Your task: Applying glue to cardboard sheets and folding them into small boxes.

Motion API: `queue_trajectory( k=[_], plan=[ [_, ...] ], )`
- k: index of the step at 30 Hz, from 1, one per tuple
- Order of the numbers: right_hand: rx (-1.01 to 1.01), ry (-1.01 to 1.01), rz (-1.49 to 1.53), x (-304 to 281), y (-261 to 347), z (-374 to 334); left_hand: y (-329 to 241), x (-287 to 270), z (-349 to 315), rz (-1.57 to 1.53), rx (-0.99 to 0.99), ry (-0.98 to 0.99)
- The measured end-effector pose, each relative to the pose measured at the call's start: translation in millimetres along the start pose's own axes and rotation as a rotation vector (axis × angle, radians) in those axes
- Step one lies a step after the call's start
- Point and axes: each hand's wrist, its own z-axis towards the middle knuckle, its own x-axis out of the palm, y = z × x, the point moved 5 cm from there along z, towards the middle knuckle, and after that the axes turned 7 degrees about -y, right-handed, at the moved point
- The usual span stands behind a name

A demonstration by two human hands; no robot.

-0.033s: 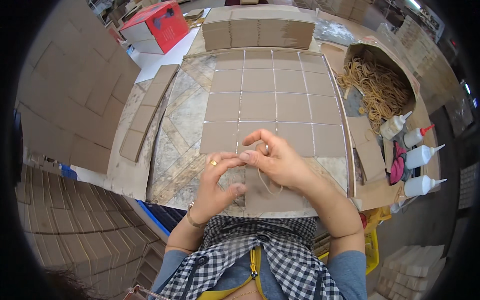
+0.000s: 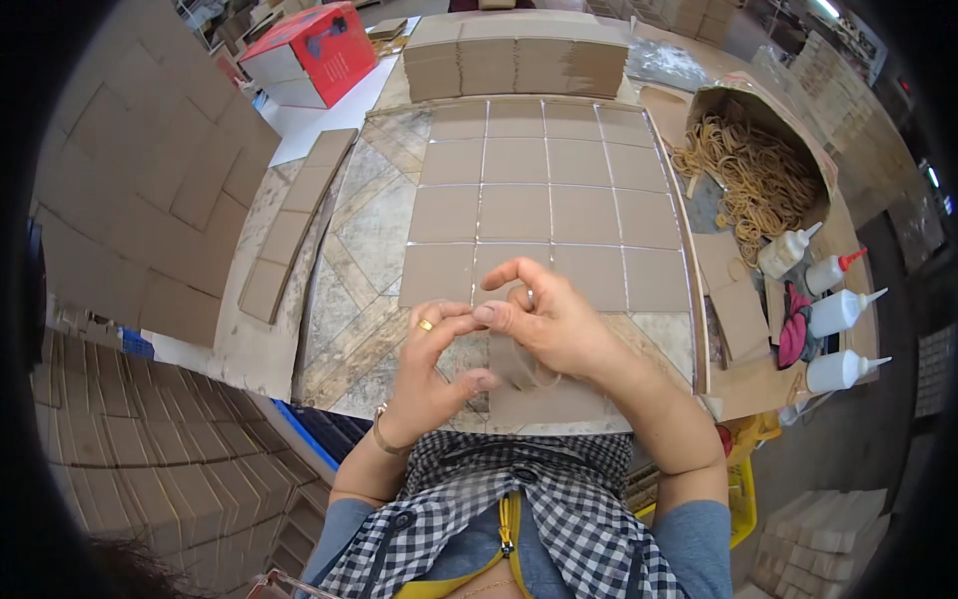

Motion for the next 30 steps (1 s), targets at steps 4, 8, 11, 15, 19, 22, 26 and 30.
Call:
queue_trajectory(
  k=[4, 8, 11, 15, 19, 22, 26, 30],
  plan=[
    [-0.110, 0.079, 0.010, 12.9, 14.0, -8.6, 6.6, 7.2, -1.8, -0.101, -0.095, 0.040],
    [-0.392, 0.121, -0.166, 19.4, 26.3, -20.9, 11.2, 4.9, -3.1, -0.252, -0.274, 0.021],
    [-0.580, -0.080, -0.449, 9.8, 31.7, -28.5, 12.2, -6.4, -8.0, -0.317, -0.415, -0.164],
    [-0.656, -0.532, -0.656, -33.0, 29.9, -33.4, -4.3, -31.6, 3.2, 0.213, 0.061, -0.462],
    [-0.342, -0.542, -0.540, -89.4, 5.0, -46.4, 19.5, -32.2, 16.8, 0.382, 0.085, -0.353],
    [-0.107, -0.477, -0.317, -117.5, -18.0, -42.9, 46.4, -11.8, 17.3, 0.128, -0.161, -0.031],
    [0.035, -0.424, -0.178, -126.1, -42.0, -36.7, 77.0, 11.2, 14.7, -0.172, -0.521, 0.192],
    [0.151, -0.350, -0.064, -120.1, -62.6, -26.4, 105.1, 35.7, -10.1, -0.502, -0.847, 0.312]
  ],
)
